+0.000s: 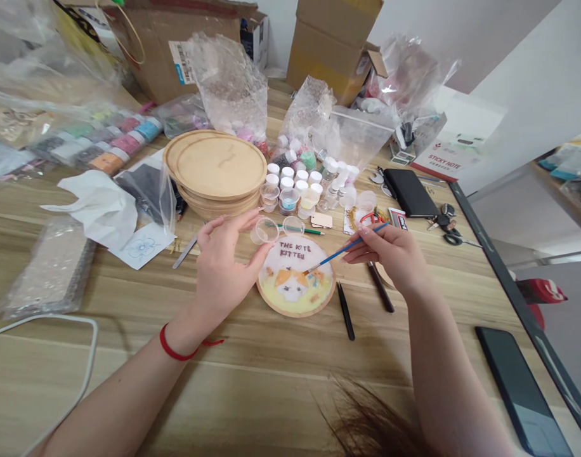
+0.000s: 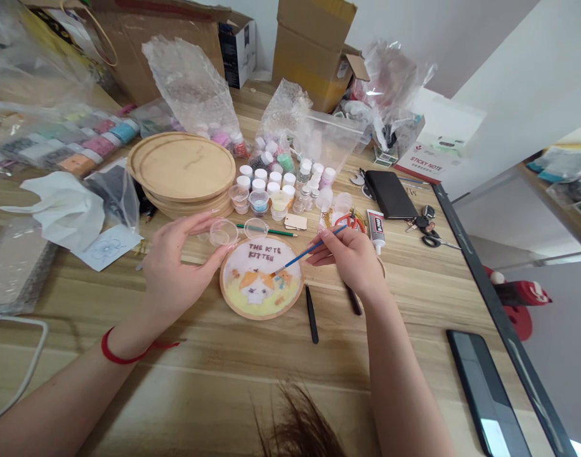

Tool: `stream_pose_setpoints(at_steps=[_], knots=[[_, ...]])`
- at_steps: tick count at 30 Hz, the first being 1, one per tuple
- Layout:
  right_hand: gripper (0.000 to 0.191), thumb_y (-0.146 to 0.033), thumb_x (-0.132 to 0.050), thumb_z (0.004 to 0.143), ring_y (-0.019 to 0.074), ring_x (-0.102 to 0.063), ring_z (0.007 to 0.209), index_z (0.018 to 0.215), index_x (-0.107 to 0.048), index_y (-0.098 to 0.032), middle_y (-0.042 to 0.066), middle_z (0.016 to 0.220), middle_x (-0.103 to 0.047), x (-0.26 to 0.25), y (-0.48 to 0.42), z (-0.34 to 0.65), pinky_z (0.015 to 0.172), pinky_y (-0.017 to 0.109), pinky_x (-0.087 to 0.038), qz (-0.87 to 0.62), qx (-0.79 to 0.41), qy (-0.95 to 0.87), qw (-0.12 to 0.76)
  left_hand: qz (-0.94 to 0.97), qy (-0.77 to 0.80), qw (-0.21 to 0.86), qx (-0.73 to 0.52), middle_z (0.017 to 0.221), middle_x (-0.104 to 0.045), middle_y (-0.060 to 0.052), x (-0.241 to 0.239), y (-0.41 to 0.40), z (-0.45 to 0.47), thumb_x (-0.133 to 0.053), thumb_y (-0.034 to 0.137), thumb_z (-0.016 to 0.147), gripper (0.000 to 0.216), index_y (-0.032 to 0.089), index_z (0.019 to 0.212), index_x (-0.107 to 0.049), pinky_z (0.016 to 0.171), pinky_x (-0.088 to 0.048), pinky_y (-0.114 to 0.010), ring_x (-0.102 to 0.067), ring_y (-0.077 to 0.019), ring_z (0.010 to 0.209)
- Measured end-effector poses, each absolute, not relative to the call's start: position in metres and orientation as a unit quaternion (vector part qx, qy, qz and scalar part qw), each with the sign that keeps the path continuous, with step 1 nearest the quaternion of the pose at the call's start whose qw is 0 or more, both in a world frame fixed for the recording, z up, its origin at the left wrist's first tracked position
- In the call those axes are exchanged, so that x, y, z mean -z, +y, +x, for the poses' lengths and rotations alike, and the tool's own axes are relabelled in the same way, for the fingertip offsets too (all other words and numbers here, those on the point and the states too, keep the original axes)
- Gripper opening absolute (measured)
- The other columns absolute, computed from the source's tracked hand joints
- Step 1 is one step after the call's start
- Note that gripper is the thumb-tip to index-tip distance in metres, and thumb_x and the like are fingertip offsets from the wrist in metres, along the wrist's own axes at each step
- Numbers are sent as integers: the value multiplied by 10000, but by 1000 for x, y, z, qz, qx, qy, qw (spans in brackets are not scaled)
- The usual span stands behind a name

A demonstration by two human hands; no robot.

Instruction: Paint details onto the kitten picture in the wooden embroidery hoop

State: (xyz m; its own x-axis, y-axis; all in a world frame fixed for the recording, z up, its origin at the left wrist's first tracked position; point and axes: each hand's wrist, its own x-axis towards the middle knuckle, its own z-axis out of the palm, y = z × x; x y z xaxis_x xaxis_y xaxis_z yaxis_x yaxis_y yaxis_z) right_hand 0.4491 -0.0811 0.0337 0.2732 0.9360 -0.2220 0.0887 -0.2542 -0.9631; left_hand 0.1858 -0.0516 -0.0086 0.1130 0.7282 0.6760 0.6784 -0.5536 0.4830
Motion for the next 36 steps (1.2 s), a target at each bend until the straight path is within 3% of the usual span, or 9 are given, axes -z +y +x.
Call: stream_pose_setpoints(at_steps=[9,14,21,36], knots=[[471,-603,-883,639,198,-741,522,651,-741,-153,87,595,-749,-42,-83,451,500,258,-640,-641,-450,-391,483,743,479,32,-467,1118,-776,-25,10,-52,186,-759,293,853,443,289,1255,-575,1037,-497,-484,-725,-271,1077],[475,-619,-873,643,199,-745,545,677,-751,-160,102,661,-775,-38,-81,451,519,276,-648,-652,-458,-392,460,745,473,24,-470,1110,-779,-26,10,-51,186,-766,286,849,443,281,1250,-580,1039,-502,-482,-731,-269,1064],[562,-653,-911,528,197,-741,532,677,-757,-134,114,648,-768,-40,-82,450,508,253,-637,-655,-462,-380,462,746,469,17,-473,1100,-783,-24,10,-51,186,-789,271,827,481,269,1257,-574,1036,-507,-463,-736,-262,1047],[304,-492,-799,813,194,-779,644,807,-764,-191,48,746,-790,-51,-91,441,641,299,-666,-534,-419,-442,586,782,425,36,-454,1124,-781,-29,13,-53,188,-745,253,872,498,260,1322,-530,1071,-474,-446,-732,-239,1063]])
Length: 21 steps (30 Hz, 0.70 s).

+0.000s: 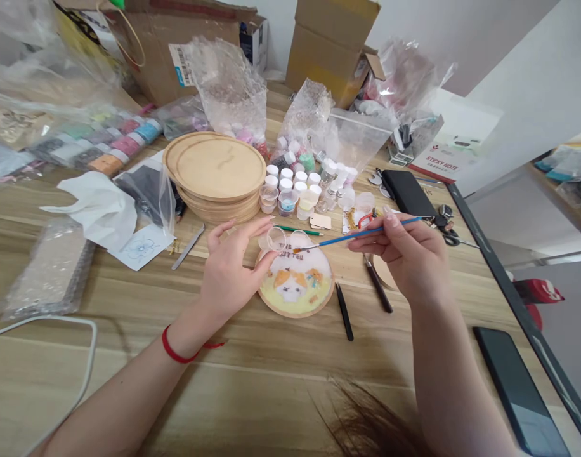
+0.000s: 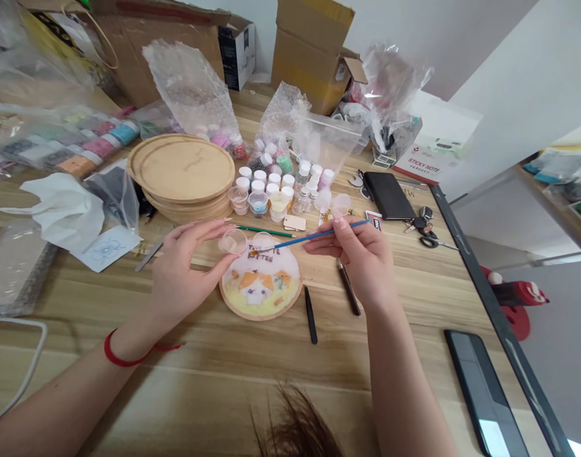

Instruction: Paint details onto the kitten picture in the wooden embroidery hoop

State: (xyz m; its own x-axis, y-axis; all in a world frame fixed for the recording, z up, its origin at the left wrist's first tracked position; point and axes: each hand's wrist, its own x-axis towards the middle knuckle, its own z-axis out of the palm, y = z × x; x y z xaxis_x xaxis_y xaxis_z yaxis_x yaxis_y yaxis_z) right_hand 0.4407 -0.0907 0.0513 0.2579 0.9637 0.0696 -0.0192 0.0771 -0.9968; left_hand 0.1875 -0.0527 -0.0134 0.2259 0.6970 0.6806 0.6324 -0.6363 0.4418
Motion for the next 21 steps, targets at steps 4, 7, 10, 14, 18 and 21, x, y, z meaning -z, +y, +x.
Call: stream_pose_setpoints(at_steps=[4,7,10,14,18,21], knots=[[222,-444,-730,898,205,-798,786,882,-771,-227,34,843,-802,-51,-96,425,778,358,-679,-506,-387,-489,596,795,401,42,-453,1119,-782,-33,15,-54,188,-740,265,881,494,254,1324,-522,1097,-449,-454,-729,-231,1065],[167,-391,-694,938,218,-800,851,924,-773,-244,34,907,-808,-48,-100,418,822,401,-679,-494,-366,-531,583,800,388,38,-455,1106,-784,-27,16,-55,189,-743,264,878,498,255,1325,-526,1087,-455,-446,-729,-222,1053],[132,-315,-670,963,214,-796,891,993,-782,-252,34,958,-813,-46,-105,416,842,396,-675,-481,-335,-595,550,796,378,31,-472,1126,-777,-19,15,-54,188,-746,262,874,476,272,1308,-550,1078,-474,-435,-728,-213,1041],[151,-258,-645,980,213,-793,908,1018,-791,-256,33,986,-814,-49,-111,416,848,387,-667,-479,-288,-646,520,772,382,25,-507,1126,-777,-5,13,-55,187,-760,257,862,471,296,1291,-567,1040,-515,-431,-731,-217,1033],[129,-305,-687,950,202,-804,784,934,-797,-238,31,888,-814,-52,-109,409,730,329,-684,-497,-357,-564,554,767,387,12,-512,1129,-776,0,12,-56,187,-763,246,857,461,304,1274,-575,1027,-528,-450,-739,-223,1017],[184,-381,-740,902,204,-801,719,850,-792,-212,42,828,-814,-49,-104,400,690,314,-685,-506,-434,-465,583,764,388,1,-515,1107,-778,-4,11,-54,187,-765,236,855,450,288,1263,-581,1002,-542,-424,-733,-221,1039]])
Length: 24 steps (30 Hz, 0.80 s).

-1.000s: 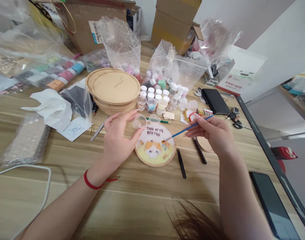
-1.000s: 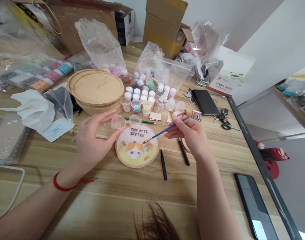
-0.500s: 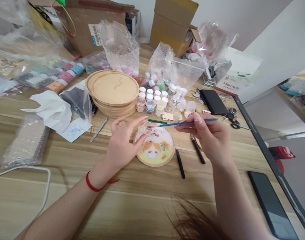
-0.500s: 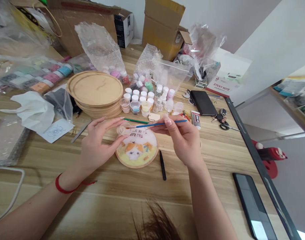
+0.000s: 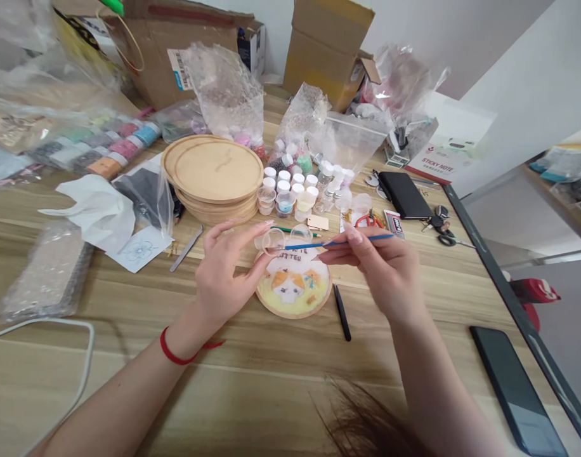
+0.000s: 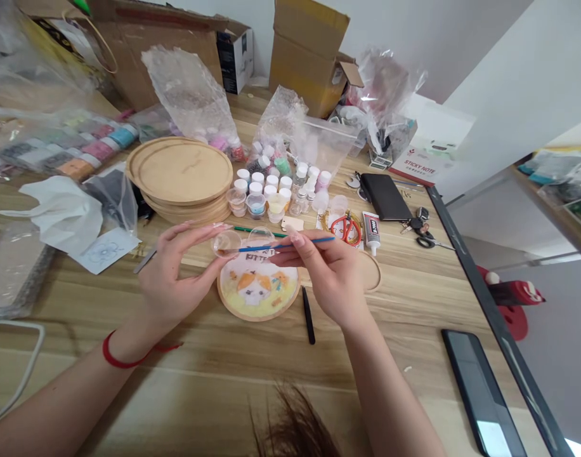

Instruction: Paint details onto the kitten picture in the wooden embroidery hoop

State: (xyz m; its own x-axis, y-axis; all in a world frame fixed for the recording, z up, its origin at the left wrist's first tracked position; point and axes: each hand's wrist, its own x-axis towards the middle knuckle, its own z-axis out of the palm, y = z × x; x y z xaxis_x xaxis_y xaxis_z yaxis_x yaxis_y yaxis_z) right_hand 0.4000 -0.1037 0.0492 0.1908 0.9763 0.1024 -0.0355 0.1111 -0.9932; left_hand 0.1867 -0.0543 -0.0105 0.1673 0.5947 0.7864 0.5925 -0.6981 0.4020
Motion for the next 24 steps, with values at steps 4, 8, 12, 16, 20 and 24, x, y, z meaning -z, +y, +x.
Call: stream_pose_setpoints(at_steps=[4,8,12,16,20,24], knots=[[247,-428,-765,865,187,-793,688,847,-788,-183,67,847,-826,-42,-98,389,686,283,-676,-498,-537,-355,581,748,387,-4,-539,1119,-770,-12,8,-50,186,-786,236,838,507,275,1294,-567,1000,-548,-404,-737,-214,1021],[213,-389,-729,887,157,-779,642,881,-782,-183,64,851,-831,-37,-95,386,640,228,-664,-506,-586,-276,571,756,393,-5,-523,1125,-770,-6,7,-49,184,-763,233,858,507,294,1316,-553,1021,-530,-407,-730,-217,1041],[165,-310,-664,925,140,-781,657,851,-765,-203,40,811,-827,-35,-91,393,655,196,-657,-517,-573,-245,587,757,440,30,-482,1153,-767,-25,9,-49,183,-730,268,884,472,285,1322,-553,1062,-497,-448,-708,-246,1115],[190,-358,-693,898,166,-768,610,817,-742,-193,43,746,-808,-39,-87,416,613,250,-664,-539,-505,-309,600,731,490,40,-473,1190,-753,-53,9,-48,182,-731,310,880,465,257,1309,-559,1039,-505,-460,-714,-260,1111],[293,-445,-796,797,188,-750,551,727,-719,-171,58,668,-777,-50,-86,443,539,273,-646,-582,-405,-367,603,729,493,41,-473,1181,-755,-53,9,-46,182,-737,305,872,456,251,1291,-566,1019,-511,-441,-715,-253,1096],[383,-538,-845,717,198,-711,470,689,-701,-184,39,579,-726,-53,-87,455,466,299,-622,-642,-315,-407,569,735,484,31,-474,1149,-767,-47,11,-47,182,-746,303,866,465,258,1292,-566,1018,-507,-443,-703,-260,1108]])
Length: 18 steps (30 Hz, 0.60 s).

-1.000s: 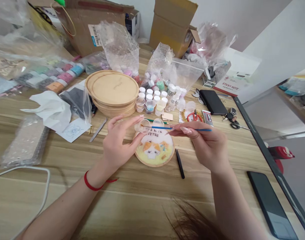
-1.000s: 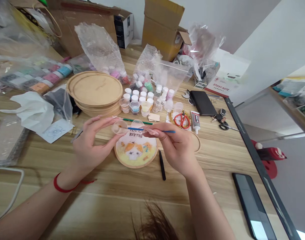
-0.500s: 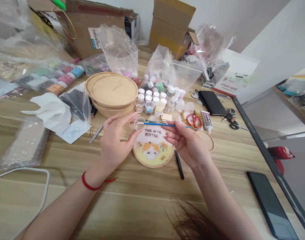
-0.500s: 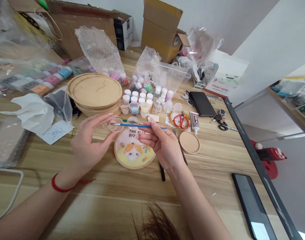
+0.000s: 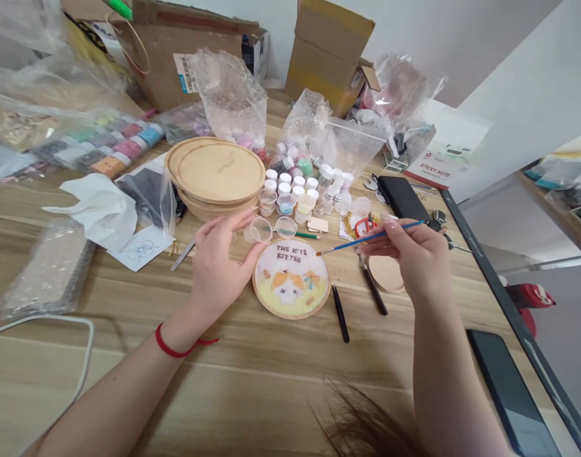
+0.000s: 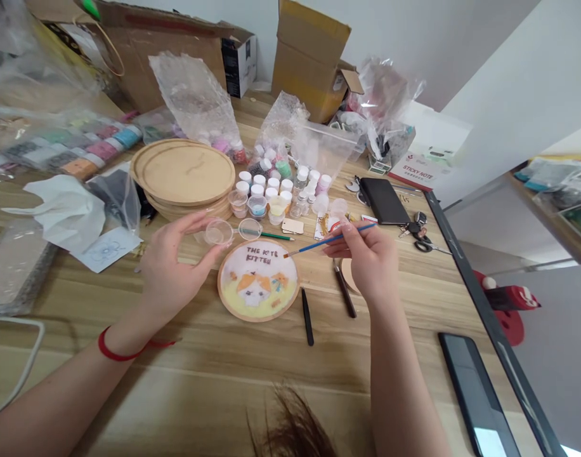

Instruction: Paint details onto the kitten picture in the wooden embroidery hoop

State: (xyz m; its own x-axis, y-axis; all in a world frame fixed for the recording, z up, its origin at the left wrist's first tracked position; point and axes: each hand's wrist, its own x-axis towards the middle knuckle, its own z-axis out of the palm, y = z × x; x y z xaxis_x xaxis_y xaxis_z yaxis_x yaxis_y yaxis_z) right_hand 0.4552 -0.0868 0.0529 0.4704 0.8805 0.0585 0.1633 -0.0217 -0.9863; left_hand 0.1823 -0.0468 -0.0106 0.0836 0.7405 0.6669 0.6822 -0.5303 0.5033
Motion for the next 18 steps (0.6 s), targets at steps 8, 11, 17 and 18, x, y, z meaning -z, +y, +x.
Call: stream_pose_setpoints(at_steps=[8,11,17,18], knots=[[409,-572,-761,802,194,-727,536,738,-713,-171,64,650,-736,-38,-86,452,491,291,-622,-676,-265,-459,511,738,487,29,-467,1157,-765,-47,11,-48,182,-731,302,877,450,265,1291,-561,1027,-506,-464,-709,-266,1106],[419,-587,-764,794,188,-727,538,734,-716,-175,59,662,-734,-38,-86,452,487,280,-618,-677,-265,-459,511,744,474,21,-470,1143,-770,-45,11,-48,182,-735,271,872,451,263,1287,-558,1028,-509,-463,-717,-260,1089],[455,-624,-761,780,190,-729,546,735,-709,-174,56,652,-727,-38,-87,452,505,287,-628,-670,-270,-470,507,743,477,30,-468,1148,-766,-46,11,-48,182,-728,286,878,428,266,1275,-568,1028,-505,-477,-718,-269,1088],[459,-628,-760,779,190,-728,547,737,-709,-173,55,652,-726,-38,-87,452,507,288,-629,-669,-271,-471,507,743,477,31,-469,1150,-766,-46,11,-48,182,-728,289,879,427,266,1275,-570,1031,-502,-478,-718,-270,1090]])
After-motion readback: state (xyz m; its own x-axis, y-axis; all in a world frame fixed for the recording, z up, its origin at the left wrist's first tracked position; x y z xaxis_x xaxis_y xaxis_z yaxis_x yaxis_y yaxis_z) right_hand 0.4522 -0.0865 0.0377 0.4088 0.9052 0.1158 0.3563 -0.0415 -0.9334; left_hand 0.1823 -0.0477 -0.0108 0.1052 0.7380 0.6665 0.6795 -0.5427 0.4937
